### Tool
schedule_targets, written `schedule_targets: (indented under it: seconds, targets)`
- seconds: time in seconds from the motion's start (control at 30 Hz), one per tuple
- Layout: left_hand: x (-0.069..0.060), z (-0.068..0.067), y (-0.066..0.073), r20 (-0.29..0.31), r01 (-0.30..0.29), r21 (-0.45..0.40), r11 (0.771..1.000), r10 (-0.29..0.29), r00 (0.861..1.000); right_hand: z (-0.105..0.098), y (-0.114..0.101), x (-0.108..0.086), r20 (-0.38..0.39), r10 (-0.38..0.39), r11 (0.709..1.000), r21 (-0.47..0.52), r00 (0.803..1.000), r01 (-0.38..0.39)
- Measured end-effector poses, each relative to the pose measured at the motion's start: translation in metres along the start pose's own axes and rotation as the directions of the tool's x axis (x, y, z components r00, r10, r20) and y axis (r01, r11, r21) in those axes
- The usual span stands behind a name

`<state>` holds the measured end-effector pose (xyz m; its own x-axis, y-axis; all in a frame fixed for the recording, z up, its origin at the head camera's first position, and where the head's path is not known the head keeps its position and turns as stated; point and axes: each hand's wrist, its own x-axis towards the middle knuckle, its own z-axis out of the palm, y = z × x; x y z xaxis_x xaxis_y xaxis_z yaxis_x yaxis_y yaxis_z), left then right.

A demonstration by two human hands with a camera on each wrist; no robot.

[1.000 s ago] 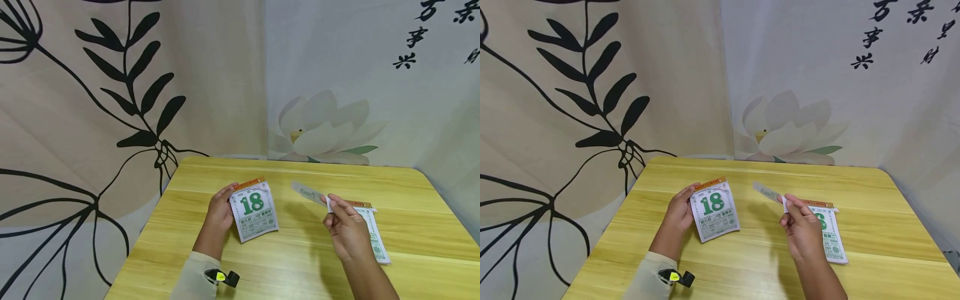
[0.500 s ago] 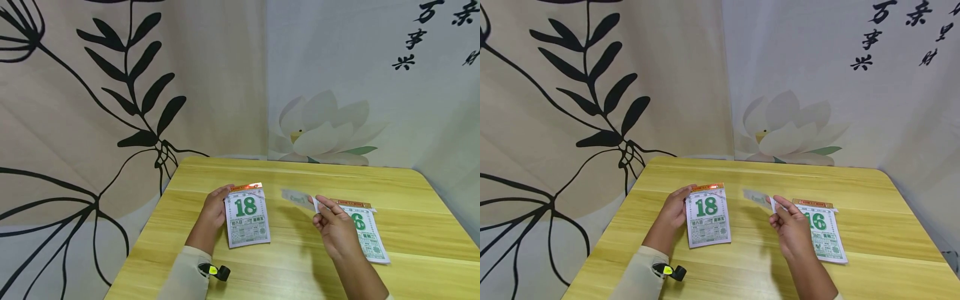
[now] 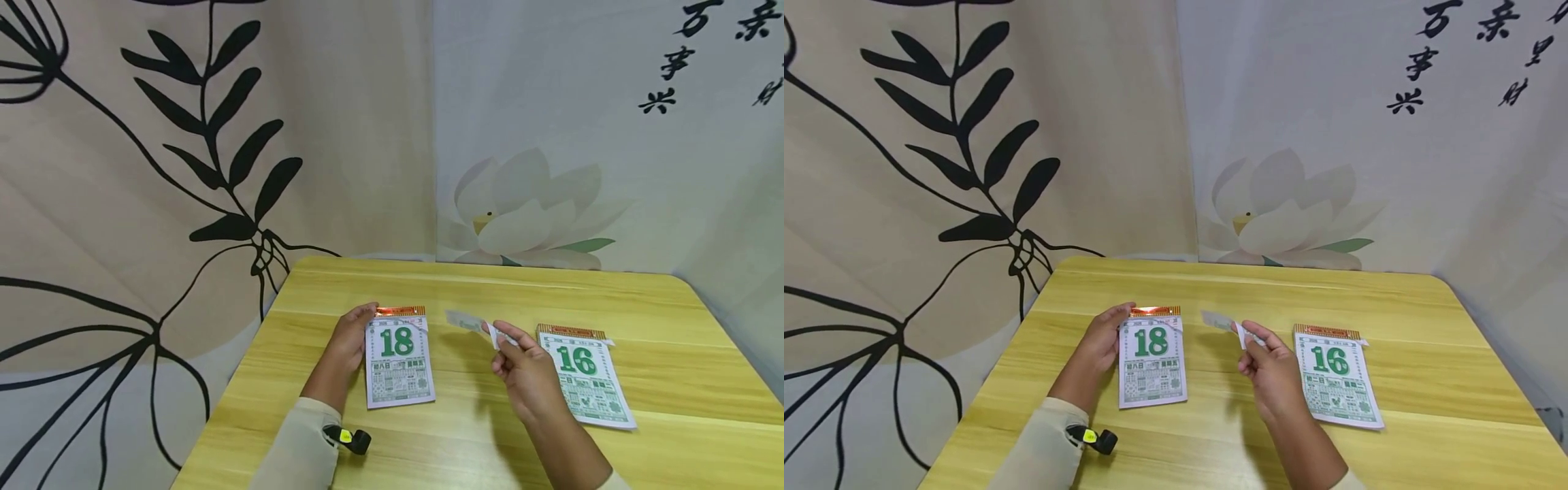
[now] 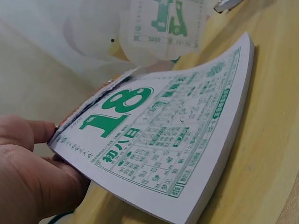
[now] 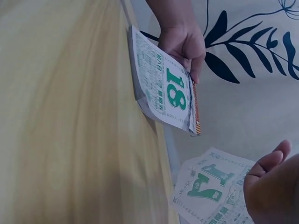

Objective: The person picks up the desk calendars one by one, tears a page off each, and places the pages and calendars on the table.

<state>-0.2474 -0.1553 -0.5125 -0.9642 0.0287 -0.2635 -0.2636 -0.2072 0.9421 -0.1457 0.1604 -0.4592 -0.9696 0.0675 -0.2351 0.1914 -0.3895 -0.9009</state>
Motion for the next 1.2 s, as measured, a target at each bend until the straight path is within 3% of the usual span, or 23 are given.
schedule_targets:
  seconds: [0.33,0.57,0.93,1.07,1.2]
  targets:
    - [0.009,-0.005,-0.001,-0.019,0.015,0.086,0.996,-0.013,1.000,0.011,0.012,0.002,0.049,0.040,0.999,-0.020,0.998,-0.039]
    - [0.017,-0.007,-0.007,-0.016,0.014,0.115,0.993,-0.012,1.000,0.018,0.026,-0.002,0.114,0.120,0.993,-0.012,0.986,-0.120]
    - [0.024,-0.002,-0.006,-0.020,0.013,0.189,0.982,-0.009,1.000,0.026,0.044,-0.001,0.256,0.227,0.974,-0.053,0.940,-0.221]
    - [0.024,0.002,-0.005,-0.057,-0.002,0.232,0.973,0.015,0.998,0.028,0.051,0.001,0.304,0.253,0.967,-0.061,0.918,-0.247]
    - [0.025,0.008,-0.006,-0.100,-0.004,0.266,0.964,0.032,0.994,0.030,0.058,0.000,0.313,0.265,0.964,-0.060,0.912,-0.259]
